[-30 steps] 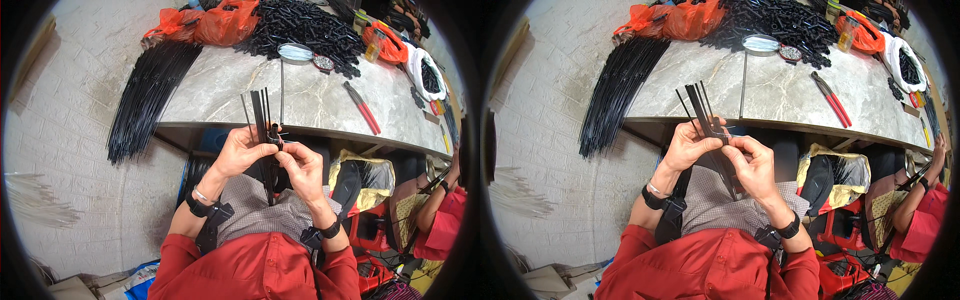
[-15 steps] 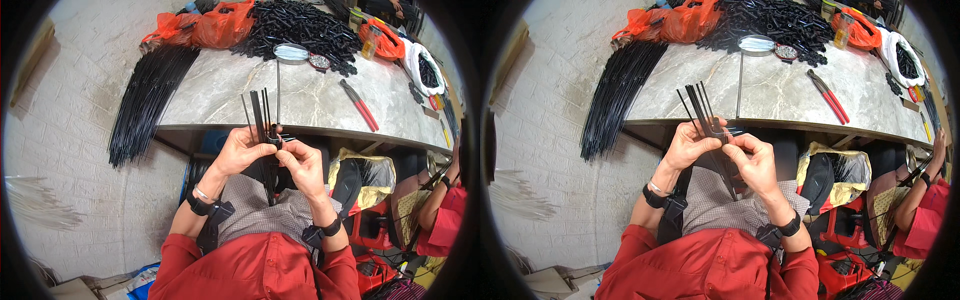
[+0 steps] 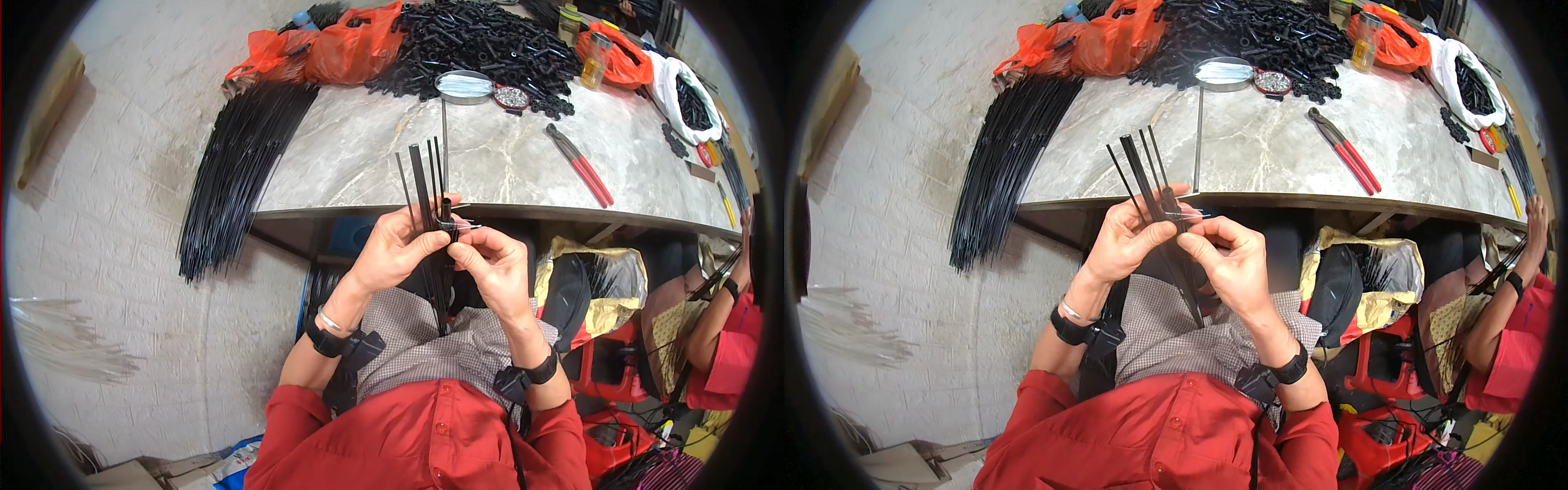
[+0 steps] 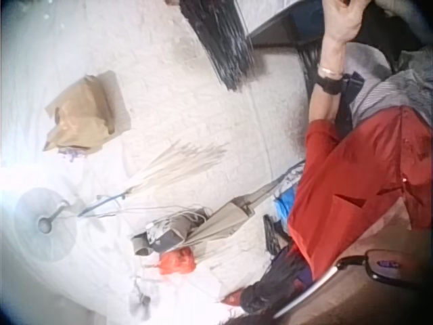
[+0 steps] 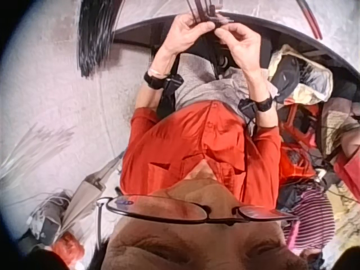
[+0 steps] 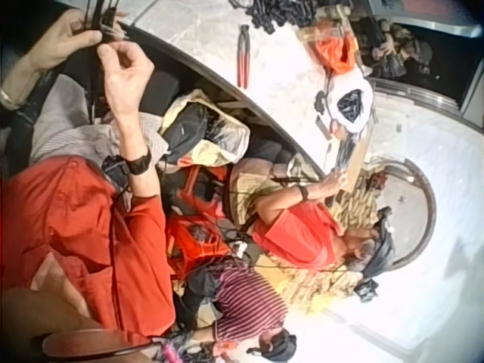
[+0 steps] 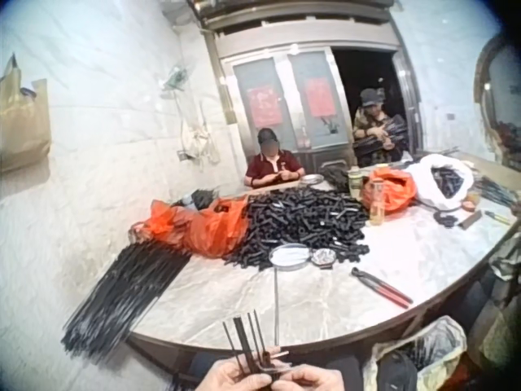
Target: The recorder inserts black umbrella ribs into small plastic connector tubes and secures them.
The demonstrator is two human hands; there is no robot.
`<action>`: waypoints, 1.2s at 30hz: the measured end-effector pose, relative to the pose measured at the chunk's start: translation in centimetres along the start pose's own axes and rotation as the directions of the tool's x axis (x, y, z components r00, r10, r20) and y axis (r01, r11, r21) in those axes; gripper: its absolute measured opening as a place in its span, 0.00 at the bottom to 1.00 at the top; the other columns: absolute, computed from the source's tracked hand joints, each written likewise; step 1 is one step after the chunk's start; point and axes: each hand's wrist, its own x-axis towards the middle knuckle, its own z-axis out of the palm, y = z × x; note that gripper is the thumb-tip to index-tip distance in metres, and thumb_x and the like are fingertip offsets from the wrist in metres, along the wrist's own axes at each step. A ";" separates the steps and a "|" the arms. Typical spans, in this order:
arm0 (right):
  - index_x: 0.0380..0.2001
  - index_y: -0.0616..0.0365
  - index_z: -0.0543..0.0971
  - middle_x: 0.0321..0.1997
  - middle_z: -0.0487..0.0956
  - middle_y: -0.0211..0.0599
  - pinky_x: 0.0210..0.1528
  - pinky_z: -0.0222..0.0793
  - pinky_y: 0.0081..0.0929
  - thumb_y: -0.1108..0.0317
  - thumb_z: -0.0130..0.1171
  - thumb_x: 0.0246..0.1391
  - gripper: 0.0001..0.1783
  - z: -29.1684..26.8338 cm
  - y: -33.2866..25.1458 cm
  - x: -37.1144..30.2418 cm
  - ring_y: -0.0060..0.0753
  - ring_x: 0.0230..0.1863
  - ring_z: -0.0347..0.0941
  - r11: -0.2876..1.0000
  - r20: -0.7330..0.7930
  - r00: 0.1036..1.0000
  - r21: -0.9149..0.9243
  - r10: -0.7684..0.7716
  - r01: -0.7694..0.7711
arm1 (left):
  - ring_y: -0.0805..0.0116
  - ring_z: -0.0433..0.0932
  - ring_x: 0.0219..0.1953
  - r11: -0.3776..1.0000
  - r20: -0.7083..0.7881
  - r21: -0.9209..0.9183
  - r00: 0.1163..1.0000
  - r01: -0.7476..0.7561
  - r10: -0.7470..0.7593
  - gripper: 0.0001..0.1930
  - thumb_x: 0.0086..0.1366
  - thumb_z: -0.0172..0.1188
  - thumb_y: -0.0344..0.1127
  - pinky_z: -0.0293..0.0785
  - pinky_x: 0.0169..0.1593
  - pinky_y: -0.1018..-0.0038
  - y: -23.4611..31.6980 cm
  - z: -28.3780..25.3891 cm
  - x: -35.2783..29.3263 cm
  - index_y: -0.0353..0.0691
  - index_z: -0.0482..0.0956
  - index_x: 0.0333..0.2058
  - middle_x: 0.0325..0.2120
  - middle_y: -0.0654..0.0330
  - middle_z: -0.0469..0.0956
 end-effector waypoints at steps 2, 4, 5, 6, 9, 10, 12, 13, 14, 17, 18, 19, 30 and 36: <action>0.32 0.66 0.80 0.27 0.80 0.29 0.31 0.69 0.13 0.74 0.64 0.51 0.06 0.2 -0.2 0.0 0.14 0.28 0.73 1.000 -0.012 1.000 0.003 -0.019 0.019 | 0.64 0.77 0.49 0.995 -0.090 -0.052 0.993 -0.085 0.080 0.26 0.64 0.59 0.31 0.72 0.55 0.68 0.0 0.8 -0.1 0.31 0.62 0.59 0.43 0.53 0.78; 0.31 0.66 0.80 0.27 0.80 0.29 0.32 0.69 0.13 0.74 0.64 0.51 0.06 0.2 -0.2 0.0 0.14 0.28 0.73 1.000 -0.016 1.000 0.003 -0.020 0.020 | 0.63 0.77 0.49 0.993 -0.109 -0.076 0.991 -0.088 0.080 0.29 0.64 0.59 0.32 0.72 0.55 0.68 0.1 1.1 0.0 0.32 0.58 0.60 0.43 0.53 0.77; 0.31 0.66 0.80 0.27 0.80 0.29 0.32 0.69 0.13 0.74 0.64 0.51 0.06 0.2 -0.2 0.0 0.14 0.28 0.73 1.000 -0.019 1.000 0.004 -0.020 0.020 | 0.63 0.77 0.49 0.994 -0.106 -0.063 0.991 -0.093 0.086 0.28 0.64 0.58 0.31 0.72 0.55 0.68 0.0 1.0 0.0 0.31 0.59 0.60 0.42 0.53 0.78; 0.31 0.66 0.80 0.27 0.80 0.29 0.32 0.69 0.13 0.74 0.64 0.51 0.06 0.1 -0.3 0.0 0.14 0.28 0.73 1.000 -0.018 1.000 0.005 -0.021 0.021 | 0.63 0.77 0.49 0.994 -0.103 -0.049 0.990 -0.097 0.091 0.27 0.64 0.58 0.31 0.72 0.55 0.67 -0.1 1.0 -0.1 0.31 0.60 0.60 0.42 0.52 0.78; 0.31 0.66 0.81 0.26 0.80 0.30 0.31 0.70 0.14 0.73 0.65 0.51 0.06 -0.2 -0.4 0.1 0.15 0.28 0.73 0.998 -0.015 1.000 -0.064 -0.011 0.010 | 0.64 0.77 0.48 0.998 -0.071 -0.023 0.996 -0.057 0.055 0.26 0.65 0.57 0.29 0.72 0.55 0.68 -0.2 0.6 0.0 0.30 0.61 0.59 0.42 0.53 0.78; 0.30 0.66 0.81 0.26 0.80 0.30 0.30 0.71 0.14 0.73 0.65 0.51 0.06 -0.4 -0.4 0.3 0.15 0.27 0.74 0.999 0.003 1.000 -0.033 0.025 -0.024 | 0.64 0.77 0.48 0.998 -0.069 -0.022 0.996 -0.058 0.056 0.26 0.65 0.57 0.29 0.72 0.55 0.68 -0.2 0.6 -0.1 0.30 0.61 0.59 0.42 0.53 0.78; 0.30 0.65 0.81 0.26 0.80 0.30 0.29 0.71 0.15 0.72 0.65 0.50 0.07 -0.7 -0.2 0.5 0.16 0.27 0.74 0.998 0.019 0.998 -0.001 0.058 -0.058 | 0.67 0.77 0.47 0.997 -0.069 -0.064 0.997 -0.044 0.039 0.24 0.65 0.57 0.28 0.71 0.55 0.70 -0.1 0.7 -0.3 0.30 0.64 0.58 0.42 0.54 0.78; 0.31 0.65 0.81 0.26 0.81 0.31 0.28 0.72 0.16 0.72 0.66 0.50 0.07 -0.8 0.2 0.6 0.16 0.26 0.74 0.998 0.014 0.998 0.028 0.064 -0.064 | 0.67 0.77 0.47 0.997 -0.066 -0.063 0.997 -0.043 0.039 0.24 0.65 0.57 0.28 0.71 0.55 0.70 -0.2 0.7 -0.3 0.30 0.64 0.58 0.42 0.54 0.78; 0.32 0.65 0.82 0.27 0.81 0.31 0.27 0.72 0.16 0.72 0.66 0.50 0.08 -0.9 0.3 0.7 0.16 0.26 0.74 0.996 0.009 0.997 0.057 0.070 -0.071 | 0.68 0.77 0.47 0.998 -0.061 -0.033 0.996 -0.062 0.060 0.24 0.64 0.57 0.29 0.71 0.55 0.71 -0.3 0.7 -0.2 0.30 0.65 0.58 0.42 0.55 0.79; 0.33 0.65 0.82 0.27 0.81 0.32 0.28 0.73 0.15 0.72 0.67 0.49 0.09 -0.6 -0.1 0.5 0.16 0.26 0.75 0.991 -0.014 0.997 0.108 0.078 -0.076 | 0.70 0.76 0.47 0.996 -0.064 0.013 0.994 -0.091 0.092 0.24 0.65 0.57 0.30 0.70 0.55 0.72 -0.6 0.6 -0.4 0.30 0.66 0.58 0.42 0.56 0.79; 0.33 0.65 0.82 0.27 0.81 0.32 0.28 0.73 0.15 0.72 0.67 0.49 0.09 -0.6 -0.2 0.4 0.16 0.26 0.75 0.991 -0.015 0.997 0.109 0.077 -0.075 | 0.71 0.76 0.47 0.994 -0.067 0.024 0.992 -0.103 0.104 0.24 0.65 0.57 0.30 0.70 0.55 0.72 -0.6 0.7 -0.3 0.30 0.66 0.58 0.42 0.56 0.79; 0.34 0.65 0.81 0.27 0.81 0.32 0.28 0.73 0.15 0.72 0.68 0.49 0.09 -0.6 -0.2 0.4 0.16 0.27 0.75 0.992 -0.015 0.997 0.104 0.076 -0.074 | 0.71 0.76 0.47 0.994 -0.065 0.024 0.992 -0.103 0.105 0.24 0.65 0.57 0.30 0.70 0.55 0.72 -0.7 0.7 -0.3 0.30 0.66 0.58 0.42 0.56 0.79; 0.31 0.63 0.78 0.28 0.79 0.30 0.30 0.74 0.15 0.72 0.70 0.46 0.11 -0.4 -0.6 -0.4 0.16 0.27 0.75 0.993 -0.016 1.000 0.116 0.023 -0.021 | 0.75 0.73 0.47 0.992 -0.051 0.086 0.994 -0.092 0.096 0.23 0.66 0.54 0.27 0.71 0.52 0.76 0.3 2.0 -1.0 0.31 0.64 0.59 0.47 0.59 0.74; 0.30 0.63 0.77 0.28 0.79 0.31 0.29 0.75 0.14 0.73 0.71 0.45 0.12 -0.6 -0.9 -0.2 0.16 0.28 0.76 0.991 0.010 0.999 0.127 0.034 -0.035 | 0.72 0.76 0.44 0.993 -0.082 0.078 0.992 -0.087 0.093 0.22 0.65 0.57 0.29 0.73 0.51 0.73 0.5 1.9 -1.0 0.29 0.68 0.56 0.41 0.57 0.79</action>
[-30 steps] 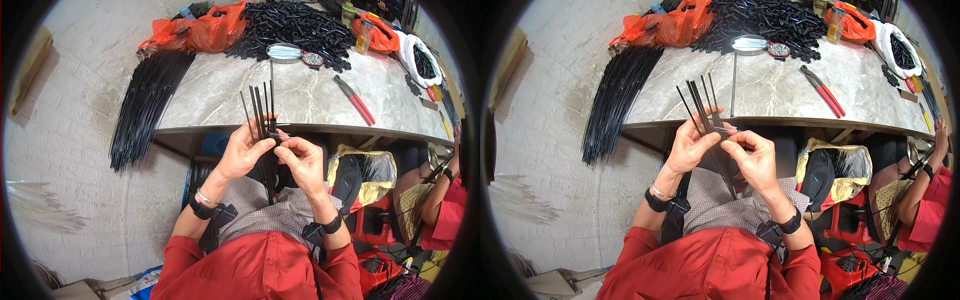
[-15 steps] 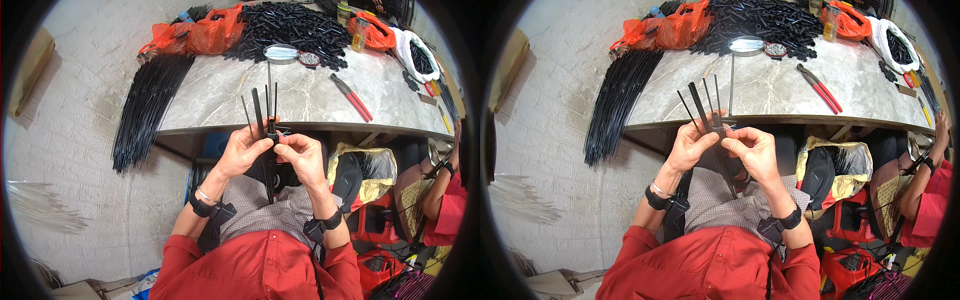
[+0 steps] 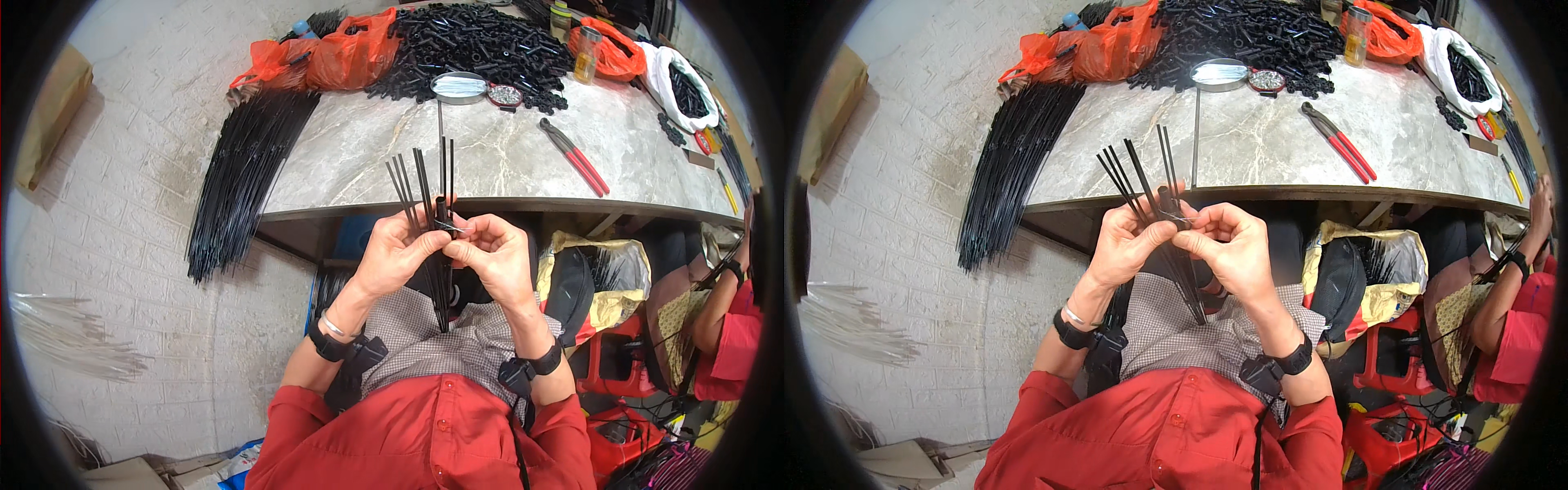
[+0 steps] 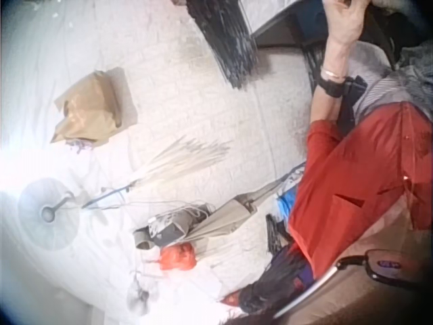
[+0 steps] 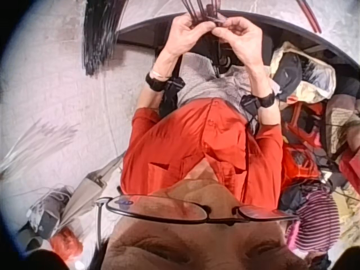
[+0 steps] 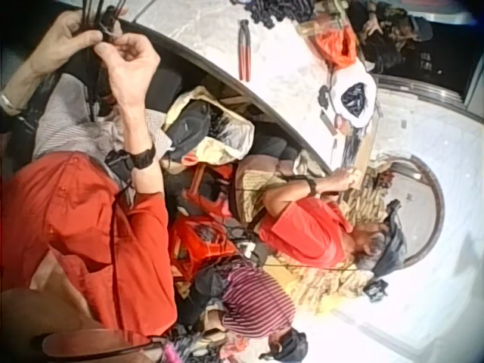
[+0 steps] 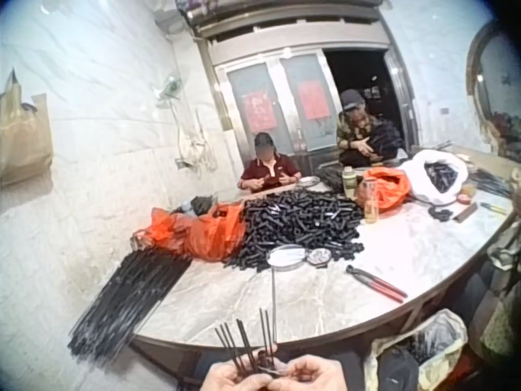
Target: The recorder inserts black umbrella ribs into small plastic connector tubes and secures them.
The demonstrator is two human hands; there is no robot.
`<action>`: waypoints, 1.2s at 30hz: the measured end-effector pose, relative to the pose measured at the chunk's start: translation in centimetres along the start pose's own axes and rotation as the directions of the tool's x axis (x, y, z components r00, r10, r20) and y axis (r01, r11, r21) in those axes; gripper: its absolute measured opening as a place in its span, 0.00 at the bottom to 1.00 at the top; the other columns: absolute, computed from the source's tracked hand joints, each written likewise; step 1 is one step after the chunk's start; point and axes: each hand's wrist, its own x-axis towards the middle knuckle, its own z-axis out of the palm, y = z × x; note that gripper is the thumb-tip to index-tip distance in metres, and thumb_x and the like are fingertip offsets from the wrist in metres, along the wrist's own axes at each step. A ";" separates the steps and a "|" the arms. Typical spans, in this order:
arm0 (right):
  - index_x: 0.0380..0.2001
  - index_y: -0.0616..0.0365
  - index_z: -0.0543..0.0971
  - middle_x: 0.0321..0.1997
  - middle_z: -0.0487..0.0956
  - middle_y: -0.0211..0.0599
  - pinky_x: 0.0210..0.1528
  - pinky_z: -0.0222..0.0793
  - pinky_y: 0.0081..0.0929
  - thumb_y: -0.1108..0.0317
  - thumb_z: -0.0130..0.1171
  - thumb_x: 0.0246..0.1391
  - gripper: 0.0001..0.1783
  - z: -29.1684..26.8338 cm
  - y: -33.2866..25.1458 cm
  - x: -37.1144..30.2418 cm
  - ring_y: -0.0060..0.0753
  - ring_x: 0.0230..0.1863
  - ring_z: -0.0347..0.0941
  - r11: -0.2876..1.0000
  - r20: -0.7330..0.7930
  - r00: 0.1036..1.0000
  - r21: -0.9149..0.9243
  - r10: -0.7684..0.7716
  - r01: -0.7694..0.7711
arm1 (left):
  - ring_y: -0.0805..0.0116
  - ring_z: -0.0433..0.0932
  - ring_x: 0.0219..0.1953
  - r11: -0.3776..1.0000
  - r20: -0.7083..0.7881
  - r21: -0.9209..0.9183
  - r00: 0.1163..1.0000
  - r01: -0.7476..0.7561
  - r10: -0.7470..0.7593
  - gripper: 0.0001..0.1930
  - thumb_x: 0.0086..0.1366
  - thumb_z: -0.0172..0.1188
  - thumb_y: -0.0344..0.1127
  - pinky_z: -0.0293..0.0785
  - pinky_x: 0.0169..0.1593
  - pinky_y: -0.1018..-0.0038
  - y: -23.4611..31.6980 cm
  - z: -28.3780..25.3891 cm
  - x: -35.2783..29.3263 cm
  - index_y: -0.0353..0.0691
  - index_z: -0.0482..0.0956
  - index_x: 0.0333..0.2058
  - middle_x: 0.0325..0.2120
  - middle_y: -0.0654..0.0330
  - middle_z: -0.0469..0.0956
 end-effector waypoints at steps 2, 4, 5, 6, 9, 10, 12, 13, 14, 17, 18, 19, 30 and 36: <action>0.31 0.63 0.77 0.27 0.79 0.31 0.29 0.75 0.14 0.75 0.70 0.44 0.11 -0.2 -0.2 0.2 0.16 0.28 0.76 0.999 0.019 0.999 -0.011 0.044 -0.044 | 0.70 0.77 0.43 1.000 -0.015 0.019 1.000 0.012 -0.011 0.22 0.64 0.59 0.31 0.73 0.51 0.72 0.0 -0.1 0.1 0.28 0.70 0.55 0.40 0.55 0.79; 0.31 0.64 0.77 0.27 0.79 0.32 0.29 0.75 0.14 0.75 0.70 0.45 0.11 -0.4 -0.3 0.4 0.16 0.28 0.76 0.999 0.033 0.998 -0.012 0.049 -0.048 | 0.70 0.77 0.43 0.999 0.010 0.046 1.000 0.007 -0.008 0.21 0.64 0.59 0.31 0.73 0.51 0.72 0.1 -0.1 0.2 0.28 0.70 0.54 0.40 0.55 0.80; 0.31 0.64 0.77 0.27 0.80 0.32 0.29 0.75 0.15 0.75 0.70 0.45 0.11 -0.5 -0.3 0.4 0.17 0.28 0.76 0.999 0.048 0.997 -0.014 0.053 -0.052 | 0.70 0.77 0.43 0.999 0.011 0.046 1.000 0.008 -0.008 0.21 0.64 0.59 0.31 0.73 0.51 0.72 0.0 -0.2 0.2 0.28 0.70 0.54 0.40 0.55 0.80; 0.31 0.64 0.77 0.27 0.80 0.32 0.29 0.75 0.15 0.75 0.70 0.45 0.11 -0.4 -0.2 0.4 0.17 0.28 0.76 0.999 0.047 0.998 -0.012 0.052 -0.051 | 0.70 0.77 0.43 0.999 0.019 0.033 1.000 0.002 -0.003 0.21 0.64 0.59 0.31 0.73 0.51 0.72 -0.1 -0.3 0.2 0.28 0.71 0.54 0.40 0.55 0.80; 0.31 0.64 0.77 0.27 0.80 0.32 0.29 0.75 0.15 0.75 0.69 0.45 0.11 -0.2 0.0 0.2 0.17 0.27 0.76 1.000 0.051 0.999 0.003 0.020 -0.021 | 0.71 0.77 0.43 1.000 0.018 0.011 1.000 -0.006 0.006 0.21 0.64 0.59 0.31 0.73 0.51 0.73 -0.3 -0.4 0.1 0.29 0.71 0.53 0.40 0.56 0.80; 0.31 0.64 0.77 0.27 0.80 0.32 0.29 0.75 0.15 0.75 0.69 0.45 0.11 -0.1 0.0 0.1 0.17 0.27 0.76 1.000 0.042 0.999 -0.004 0.014 -0.014 | 0.71 0.77 0.43 1.000 0.006 0.002 1.000 -0.009 0.009 0.20 0.64 0.59 0.31 0.73 0.51 0.73 -0.3 -0.4 0.0 0.29 0.72 0.53 0.39 0.57 0.80; 0.31 0.64 0.77 0.27 0.80 0.33 0.29 0.75 0.15 0.75 0.69 0.46 0.11 0.0 0.0 0.0 0.17 0.27 0.76 1.000 0.033 0.999 -0.011 0.007 -0.007 | 0.71 0.77 0.43 1.000 0.002 0.009 1.000 -0.004 0.004 0.20 0.64 0.59 0.32 0.73 0.50 0.73 -0.3 -0.5 -0.1 0.30 0.72 0.53 0.39 0.57 0.80; 0.32 0.64 0.77 0.28 0.80 0.33 0.29 0.74 0.15 0.75 0.69 0.46 0.11 0.0 -0.1 0.1 0.17 0.27 0.76 1.000 0.040 0.999 -0.014 0.017 -0.017 | 0.72 0.77 0.43 1.000 -0.004 0.016 1.000 0.000 0.000 0.20 0.64 0.60 0.32 0.73 0.50 0.73 -0.3 -0.4 -0.1 0.30 0.72 0.52 0.39 0.58 0.80; 0.32 0.64 0.77 0.28 0.80 0.33 0.29 0.74 0.15 0.76 0.69 0.46 0.11 0.0 -0.1 0.1 0.17 0.27 0.76 1.000 0.047 0.998 -0.016 0.028 -0.027 | 0.72 0.77 0.43 1.000 -0.004 0.016 1.000 0.000 0.000 0.20 0.64 0.60 0.32 0.73 0.50 0.73 -0.3 -0.4 -0.1 0.30 0.72 0.52 0.39 0.58 0.80; 0.32 0.64 0.77 0.28 0.80 0.32 0.29 0.74 0.15 0.75 0.69 0.45 0.12 -0.1 -0.3 0.3 0.16 0.26 0.75 0.998 0.063 0.996 0.016 0.056 -0.057 | 0.72 0.77 0.43 1.000 0.003 -0.024 1.000 -0.013 0.013 0.20 0.64 0.60 0.32 0.73 0.51 0.73 -0.4 -0.4 -0.2 0.30 0.73 0.52 0.39 0.59 0.80; 0.32 0.64 0.77 0.28 0.80 0.32 0.29 0.74 0.15 0.75 0.69 0.45 0.12 0.0 -0.3 0.4 0.16 0.26 0.75 0.998 0.063 0.997 0.017 0.055 -0.056 | 0.72 0.77 0.43 1.000 0.008 -0.014 1.000 0.002 -0.001 0.20 0.63 0.60 0.32 0.73 0.51 0.73 -0.4 -0.6 -0.1 0.30 0.73 0.52 0.39 0.59 0.80; 0.32 0.64 0.77 0.28 0.79 0.32 0.28 0.74 0.15 0.75 0.70 0.44 0.12 0.1 -0.2 0.4 0.16 0.26 0.75 0.997 0.050 0.996 0.026 0.075 -0.076 | 0.72 0.77 0.43 1.000 0.013 -0.004 1.000 0.016 -0.016 0.20 0.63 0.60 0.33 0.73 0.51 0.74 -0.4 -0.8 -0.1 0.30 0.73 0.52 0.39 0.59 0.80; 0.34 0.63 0.78 0.33 0.80 0.32 0.41 0.71 0.19 0.67 0.72 0.44 0.16 -0.6 2.0 0.4 0.19 0.35 0.75 0.999 0.055 0.997 -0.021 0.047 -0.046 | 0.72 0.78 0.40 0.974 -0.039 -0.225 0.999 0.022 -0.032 0.25 0.59 0.65 0.32 0.73 0.49 0.75 -1.6 -0.1 0.2 0.30 0.71 0.53 0.37 0.59 0.80; 0.41 0.66 0.76 0.36 0.79 0.32 0.43 0.69 0.17 0.62 0.63 0.56 0.18 -0.7 2.9 -0.3 0.18 0.36 0.73 0.995 0.188 0.978 -0.055 0.094 -0.085 | 0.73 0.78 0.39 0.963 -0.086 -0.267 0.994 0.038 -0.063 0.26 0.58 0.66 0.34 0.74 0.47 0.77 -1.8 0.2 0.0 0.31 0.71 0.53 0.36 0.60 0.79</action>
